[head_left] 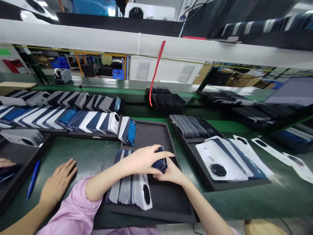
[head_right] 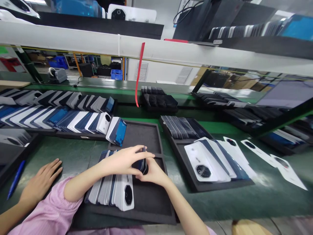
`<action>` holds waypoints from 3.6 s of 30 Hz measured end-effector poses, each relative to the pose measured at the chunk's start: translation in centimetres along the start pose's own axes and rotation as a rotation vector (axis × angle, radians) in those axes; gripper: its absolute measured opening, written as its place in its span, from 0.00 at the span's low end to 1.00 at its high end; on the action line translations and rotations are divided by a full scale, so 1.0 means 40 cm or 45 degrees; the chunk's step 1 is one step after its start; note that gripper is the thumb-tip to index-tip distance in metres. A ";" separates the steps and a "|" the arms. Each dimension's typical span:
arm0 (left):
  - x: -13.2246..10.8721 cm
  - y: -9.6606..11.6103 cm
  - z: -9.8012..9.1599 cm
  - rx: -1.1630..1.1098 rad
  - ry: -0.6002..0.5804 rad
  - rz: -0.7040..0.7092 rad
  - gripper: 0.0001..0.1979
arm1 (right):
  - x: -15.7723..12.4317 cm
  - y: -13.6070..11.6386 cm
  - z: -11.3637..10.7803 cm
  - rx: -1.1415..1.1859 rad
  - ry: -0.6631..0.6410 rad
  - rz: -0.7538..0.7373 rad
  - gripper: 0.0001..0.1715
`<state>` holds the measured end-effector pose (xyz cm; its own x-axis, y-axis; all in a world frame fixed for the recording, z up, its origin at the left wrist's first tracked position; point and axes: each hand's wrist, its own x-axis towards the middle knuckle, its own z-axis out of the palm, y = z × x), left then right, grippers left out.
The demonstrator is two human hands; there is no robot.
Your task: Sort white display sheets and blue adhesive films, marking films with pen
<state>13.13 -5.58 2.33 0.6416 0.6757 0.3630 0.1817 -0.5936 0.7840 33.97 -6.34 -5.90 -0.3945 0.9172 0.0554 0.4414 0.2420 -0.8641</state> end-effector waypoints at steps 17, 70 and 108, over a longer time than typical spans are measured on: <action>-0.034 0.088 -0.105 -0.449 0.506 -0.326 0.37 | 0.079 -0.273 -0.042 0.618 -0.401 0.015 0.41; -0.040 0.056 -0.057 -0.213 0.567 0.171 0.41 | 0.118 -0.229 -0.070 0.001 0.228 -0.926 0.50; -0.032 0.051 -0.080 -0.092 1.013 -0.128 0.16 | 0.114 -0.231 -0.007 0.444 0.538 -0.471 0.17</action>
<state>10.28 -6.27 5.08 -0.1035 0.8494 0.5175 0.1444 -0.5019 0.8528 28.29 -4.30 2.49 -0.0886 0.8557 0.5099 0.0224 0.5135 -0.8578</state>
